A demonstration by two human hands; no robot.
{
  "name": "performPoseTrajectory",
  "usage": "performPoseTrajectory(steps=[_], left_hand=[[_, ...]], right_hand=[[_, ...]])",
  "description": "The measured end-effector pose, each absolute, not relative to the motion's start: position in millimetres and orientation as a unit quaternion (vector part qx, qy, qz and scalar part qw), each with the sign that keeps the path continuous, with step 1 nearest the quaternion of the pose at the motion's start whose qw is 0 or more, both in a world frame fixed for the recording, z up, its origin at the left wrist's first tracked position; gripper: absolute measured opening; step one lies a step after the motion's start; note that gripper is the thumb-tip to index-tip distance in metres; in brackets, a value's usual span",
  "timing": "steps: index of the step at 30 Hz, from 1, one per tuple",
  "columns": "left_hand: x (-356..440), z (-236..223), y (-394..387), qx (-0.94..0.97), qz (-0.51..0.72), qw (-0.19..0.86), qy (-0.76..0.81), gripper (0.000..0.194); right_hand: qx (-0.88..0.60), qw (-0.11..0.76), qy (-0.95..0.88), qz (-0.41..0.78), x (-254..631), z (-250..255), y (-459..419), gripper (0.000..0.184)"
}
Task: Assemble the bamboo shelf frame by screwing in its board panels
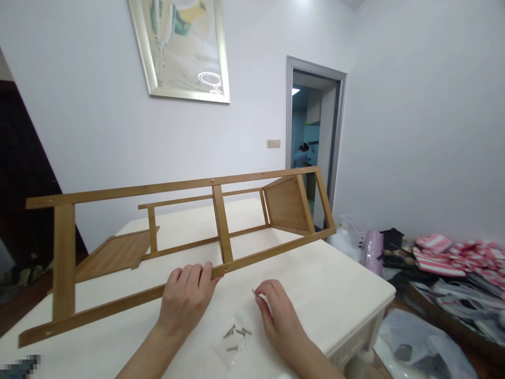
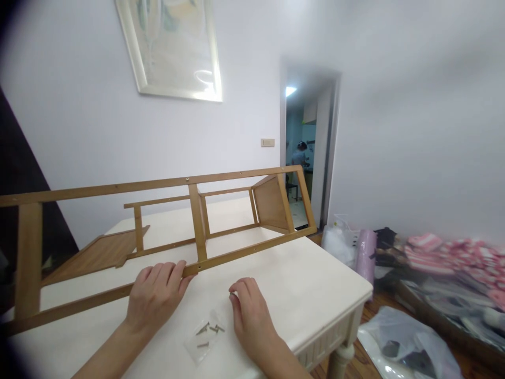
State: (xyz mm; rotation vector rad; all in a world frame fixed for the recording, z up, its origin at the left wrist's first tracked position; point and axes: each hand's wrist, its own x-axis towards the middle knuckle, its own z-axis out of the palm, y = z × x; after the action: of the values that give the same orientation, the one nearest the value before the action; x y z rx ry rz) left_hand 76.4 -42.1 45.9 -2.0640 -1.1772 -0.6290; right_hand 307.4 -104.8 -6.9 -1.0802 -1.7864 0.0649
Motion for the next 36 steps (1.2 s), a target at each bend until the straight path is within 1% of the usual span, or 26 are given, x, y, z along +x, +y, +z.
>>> performPoseTrajectory(steps=[3,9,12,24,32,36], left_hand=[[75.6,45.7,-41.3,-0.78,-0.27,0.351,-0.443,0.034],[76.5,49.7,-37.3,-0.735,-0.334,0.469,-0.358,0.026],[75.7,53.8,-37.2,-0.726,-0.338,0.494,-0.339,0.027],[72.0,59.3,-37.5,-0.716,-0.334,0.523,-0.32,0.029],[72.1,60.9,-38.6,-0.718,-0.337,0.52,-0.318,0.024],[72.8,62.2,-39.6,-0.719,-0.336,0.52,-0.316,0.026]], right_hand=[[-0.444,0.496,-0.746,0.005,309.6,-8.3,-105.9,0.021],[-0.441,0.489,-0.753,-0.009,311.0,-10.4,-104.1,0.021],[-0.438,0.484,-0.757,-0.013,309.4,-11.6,-103.3,0.021],[-0.435,0.492,-0.754,-0.02,305.5,-9.1,-105.1,0.019],[-0.43,0.497,-0.753,-0.019,305.8,-9.5,-105.3,0.02],[-0.423,0.508,-0.75,-0.022,306.1,-9.5,-105.0,0.02]])
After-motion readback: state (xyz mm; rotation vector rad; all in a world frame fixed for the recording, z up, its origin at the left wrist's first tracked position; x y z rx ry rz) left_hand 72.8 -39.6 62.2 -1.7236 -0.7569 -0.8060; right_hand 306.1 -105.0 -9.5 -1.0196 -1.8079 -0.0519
